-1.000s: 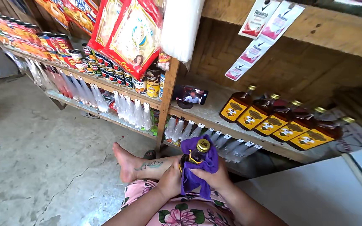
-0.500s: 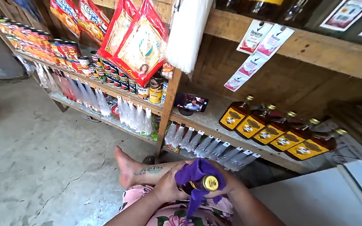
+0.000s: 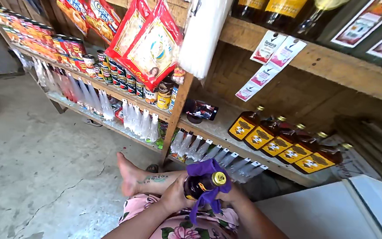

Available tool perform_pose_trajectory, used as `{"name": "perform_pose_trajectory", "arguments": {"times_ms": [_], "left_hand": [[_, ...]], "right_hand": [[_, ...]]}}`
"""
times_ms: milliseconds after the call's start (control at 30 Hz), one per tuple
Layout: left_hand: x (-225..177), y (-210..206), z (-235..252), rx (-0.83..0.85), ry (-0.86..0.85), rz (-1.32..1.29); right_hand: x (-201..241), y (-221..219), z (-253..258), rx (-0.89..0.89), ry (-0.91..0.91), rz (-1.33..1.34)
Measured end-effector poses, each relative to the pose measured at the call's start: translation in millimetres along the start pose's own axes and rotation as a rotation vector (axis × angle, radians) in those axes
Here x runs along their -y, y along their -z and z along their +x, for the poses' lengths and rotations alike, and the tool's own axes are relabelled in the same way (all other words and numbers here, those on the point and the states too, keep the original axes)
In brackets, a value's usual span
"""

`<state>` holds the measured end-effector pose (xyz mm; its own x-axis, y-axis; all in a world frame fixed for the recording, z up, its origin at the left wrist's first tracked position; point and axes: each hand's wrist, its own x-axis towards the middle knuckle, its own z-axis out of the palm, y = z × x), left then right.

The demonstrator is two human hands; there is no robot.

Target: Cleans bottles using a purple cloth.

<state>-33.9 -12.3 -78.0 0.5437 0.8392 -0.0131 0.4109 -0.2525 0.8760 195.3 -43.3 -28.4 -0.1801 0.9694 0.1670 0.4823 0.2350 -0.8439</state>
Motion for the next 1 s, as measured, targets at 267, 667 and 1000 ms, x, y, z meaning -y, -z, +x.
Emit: {"name": "perform_pose_trajectory", "arguments": {"times_ms": [267,667,1000], "left_hand": [[4.6,-7.6,-3.1,-0.107,-0.064,-0.013],[11.3,0.7,-4.3,-0.194,-0.434,0.015],[12.0,1.4,-2.3,-0.01,-0.085,-0.026]], "right_hand": [[27.2,-42.9,-19.9,-0.247,0.219,0.236],[28.0,-12.0,7.4,-0.132,0.196,0.088],[16.6,-1.7,21.2,0.058,0.108,0.162]]}}
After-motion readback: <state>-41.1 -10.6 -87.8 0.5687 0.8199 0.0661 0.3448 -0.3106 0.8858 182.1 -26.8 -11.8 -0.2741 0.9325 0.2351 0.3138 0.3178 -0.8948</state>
